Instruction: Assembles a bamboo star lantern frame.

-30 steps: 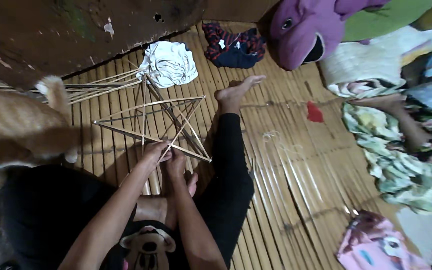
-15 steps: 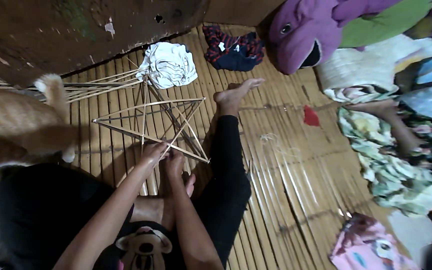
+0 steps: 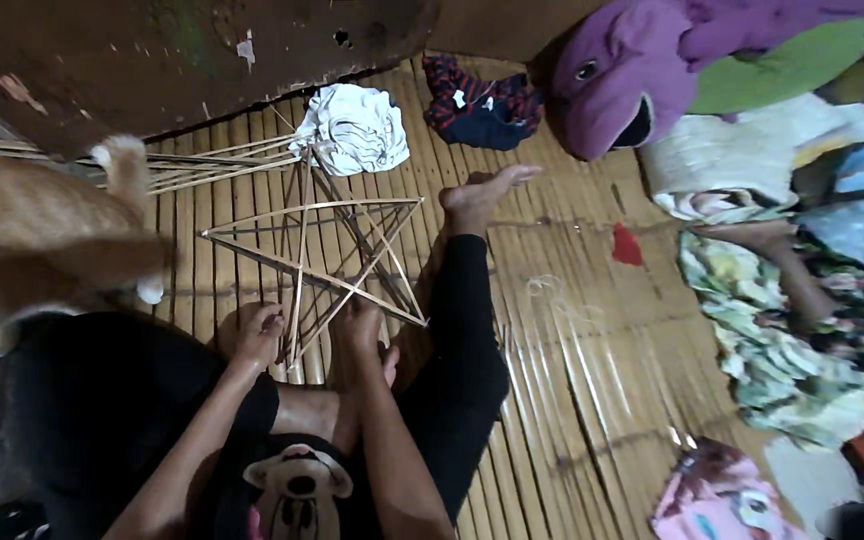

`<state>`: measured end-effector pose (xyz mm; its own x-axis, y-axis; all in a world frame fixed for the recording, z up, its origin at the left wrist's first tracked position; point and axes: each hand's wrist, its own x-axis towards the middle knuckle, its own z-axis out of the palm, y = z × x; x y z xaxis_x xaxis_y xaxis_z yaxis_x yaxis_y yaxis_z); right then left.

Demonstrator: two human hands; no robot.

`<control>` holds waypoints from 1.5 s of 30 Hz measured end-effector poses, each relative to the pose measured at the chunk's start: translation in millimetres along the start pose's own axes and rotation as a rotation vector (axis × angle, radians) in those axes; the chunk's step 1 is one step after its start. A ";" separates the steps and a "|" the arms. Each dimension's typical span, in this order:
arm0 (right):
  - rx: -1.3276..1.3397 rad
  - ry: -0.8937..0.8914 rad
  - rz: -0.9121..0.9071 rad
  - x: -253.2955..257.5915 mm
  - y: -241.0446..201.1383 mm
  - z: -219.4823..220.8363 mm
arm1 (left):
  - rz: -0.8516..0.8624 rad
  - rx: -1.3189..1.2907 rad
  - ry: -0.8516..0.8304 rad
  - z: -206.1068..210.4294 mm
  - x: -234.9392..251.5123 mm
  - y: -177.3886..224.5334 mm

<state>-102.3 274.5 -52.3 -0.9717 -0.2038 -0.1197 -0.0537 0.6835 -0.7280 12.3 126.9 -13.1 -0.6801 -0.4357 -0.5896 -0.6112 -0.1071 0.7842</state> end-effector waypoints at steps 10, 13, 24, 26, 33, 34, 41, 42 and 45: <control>-0.046 0.027 -0.099 0.1 0.9 3.3 | -0.067 -0.045 -0.087 2.8 -5.9 8.3; -0.069 0.043 -0.097 0.8 0.7 5.0 | -0.066 -0.020 -0.095 2.9 -5.1 7.7; -0.055 -0.004 -0.056 1.9 -5.5 -2.4 | -0.080 -0.053 -0.147 1.5 -6.1 6.9; -0.048 0.002 -0.057 2.2 -5.7 -1.9 | -0.085 -0.062 -0.144 1.0 -6.4 7.9; -0.025 -0.016 -0.016 -2.2 -5.9 -3.9 | -0.111 -0.085 -0.151 -0.4 -6.7 10.4; 0.000 -0.039 -0.012 -6.8 -4.6 -6.6 | -0.110 -0.103 -0.146 -1.4 -6.4 10.4; 0.273 0.053 -0.107 -83.3 -47.8 -87.9 | -0.079 -0.173 -0.039 -1.9 -5.1 9.9; 0.396 0.094 -0.259 -93.9 -65.9 -113.6 | -0.060 -0.177 0.012 -1.5 -5.4 7.5; 0.682 0.081 -0.698 -115.9 -140.8 -205.5 | 0.036 -0.158 0.158 -3.3 -2.0 0.5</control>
